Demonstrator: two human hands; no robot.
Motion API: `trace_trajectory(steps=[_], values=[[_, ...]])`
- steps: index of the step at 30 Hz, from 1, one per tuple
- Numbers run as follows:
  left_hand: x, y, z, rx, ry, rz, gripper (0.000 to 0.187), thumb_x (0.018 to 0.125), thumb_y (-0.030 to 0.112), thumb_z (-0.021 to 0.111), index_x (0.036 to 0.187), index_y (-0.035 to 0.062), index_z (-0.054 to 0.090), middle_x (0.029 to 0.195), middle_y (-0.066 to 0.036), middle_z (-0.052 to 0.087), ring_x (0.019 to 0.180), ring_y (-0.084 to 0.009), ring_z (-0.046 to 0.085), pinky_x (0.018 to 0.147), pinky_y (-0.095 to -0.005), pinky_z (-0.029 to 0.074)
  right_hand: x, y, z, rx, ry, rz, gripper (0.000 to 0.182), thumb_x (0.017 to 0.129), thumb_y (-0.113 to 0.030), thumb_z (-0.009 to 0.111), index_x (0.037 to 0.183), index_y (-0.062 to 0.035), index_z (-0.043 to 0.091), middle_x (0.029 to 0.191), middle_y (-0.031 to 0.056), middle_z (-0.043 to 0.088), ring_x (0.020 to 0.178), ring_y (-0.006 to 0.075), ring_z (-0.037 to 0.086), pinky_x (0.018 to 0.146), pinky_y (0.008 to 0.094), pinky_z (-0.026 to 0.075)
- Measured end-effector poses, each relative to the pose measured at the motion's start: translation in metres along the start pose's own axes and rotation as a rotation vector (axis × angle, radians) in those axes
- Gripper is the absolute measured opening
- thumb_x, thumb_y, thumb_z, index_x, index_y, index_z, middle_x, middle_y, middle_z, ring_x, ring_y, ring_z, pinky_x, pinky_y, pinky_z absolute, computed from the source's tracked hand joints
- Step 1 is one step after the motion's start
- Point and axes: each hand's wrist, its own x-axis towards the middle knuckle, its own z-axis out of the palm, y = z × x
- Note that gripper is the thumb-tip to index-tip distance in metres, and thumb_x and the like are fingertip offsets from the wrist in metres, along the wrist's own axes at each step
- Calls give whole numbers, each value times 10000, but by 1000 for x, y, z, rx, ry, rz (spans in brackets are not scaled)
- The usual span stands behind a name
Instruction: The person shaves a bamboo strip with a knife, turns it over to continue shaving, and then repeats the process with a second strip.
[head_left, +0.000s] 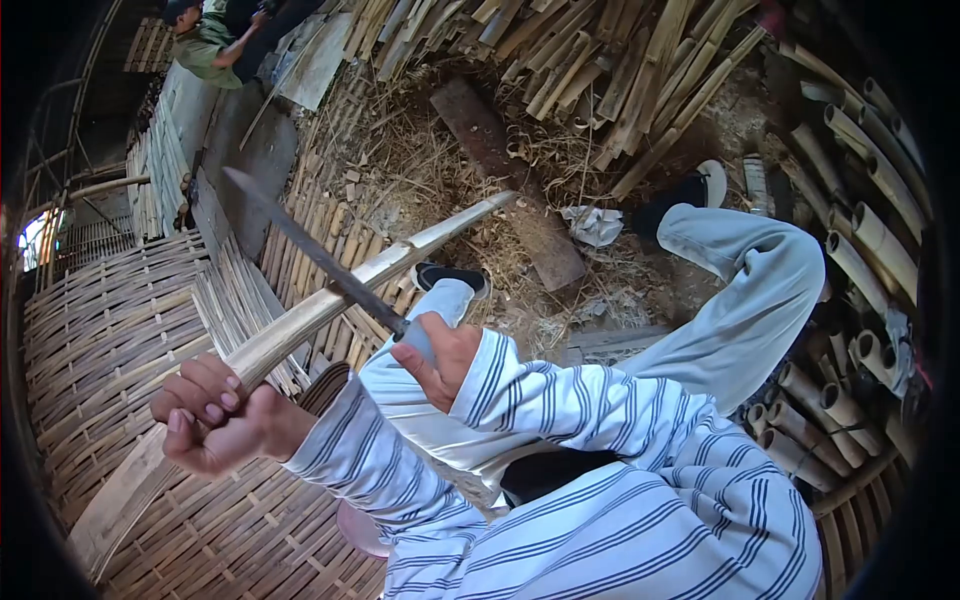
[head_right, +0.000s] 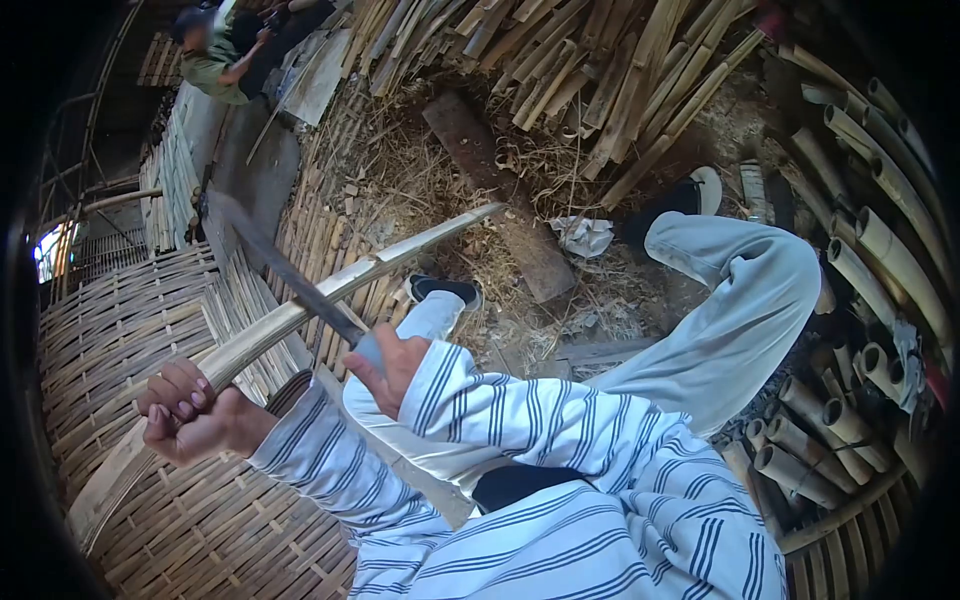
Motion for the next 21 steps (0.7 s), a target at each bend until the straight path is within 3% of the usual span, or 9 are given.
trace_trajectory(steps=[4, 6, 8, 12, 14, 16, 17, 18, 21], values=[[2, 0, -9, -271, -384, -34, 253, 683, 161, 492, 528, 159, 292, 439, 32, 257, 353, -78, 294, 354, -221, 302, 3, -10, -13, -64, 32, -61, 450, 895, -460, 508, 918, -12, 530, 524, 220, 539, 521, 427, 579, 474, 486, 457], [5, -1, -6, -290, -399, -60, 235, 681, 155, 519, 551, 150, 324, 437, 29, 300, 349, -74, 327, 357, -216, 341, 12, 8, -13, -173, 80, -2, 459, 894, -478, 497, 910, -22, 549, 553, 231, 554, 542, 429, 587, 492, 484, 469], [10, -4, -10, -316, -420, -70, 208, 697, 147, 502, 574, 137, 335, 441, 15, 338, 345, -76, 355, 345, -211, 356, 26, 41, -17, -270, 93, 212, 468, 895, -498, 474, 883, -40, 573, 580, 246, 565, 565, 436, 591, 513, 493, 476], [9, -4, -5, -258, -305, -45, 208, 706, 153, 490, 580, 137, 325, 441, 15, 310, 347, -70, 332, 325, -206, 331, 15, 13, -23, -217, 152, -148, 479, 896, -500, 470, 850, -34, 571, 566, 243, 562, 562, 442, 587, 498, 496, 473], [7, -6, 8, -260, -295, -42, 190, 712, 157, 473, 590, 129, 330, 453, 6, 294, 348, -80, 297, 333, -215, 322, 6, -17, -30, -235, 120, -47, 474, 897, -487, 479, 862, -24, 572, 586, 248, 569, 604, 447, 595, 529, 490, 481], [3, -2, 27, -194, -270, -5, 180, 712, 157, 463, 595, 123, 331, 461, 3, 288, 347, -88, 276, 340, -218, 315, 5, -5, -22, -279, 110, 98, 466, 900, -475, 481, 852, -22, 579, 594, 246, 570, 631, 444, 600, 545, 489, 480], [3, 0, 33, -232, -296, -93, 171, 711, 150, 448, 595, 115, 327, 468, 2, 278, 352, -93, 259, 350, -219, 314, 8, 7, -20, -304, 113, 161, 463, 901, -469, 482, 848, -21, 583, 598, 245, 571, 644, 443, 602, 553, 489, 480], [5, 2, 30, -238, -301, -104, 170, 710, 148, 448, 595, 113, 327, 469, 3, 274, 354, -93, 254, 350, -218, 307, 18, 39, -19, -277, 265, 152, 463, 916, -456, 461, 820, -22, 592, 613, 233, 580, 637, 431, 604, 554, 480, 475], [11, -5, 20, -309, -328, -116, 161, 706, 144, 447, 604, 103, 329, 474, 3, 269, 362, -96, 245, 347, -221, 290, 36, 51, -46, -364, 139, 17, 464, 933, -439, 441, 800, -22, 598, 602, 200, 580, 580, 409, 583, 539, 454, 463]])
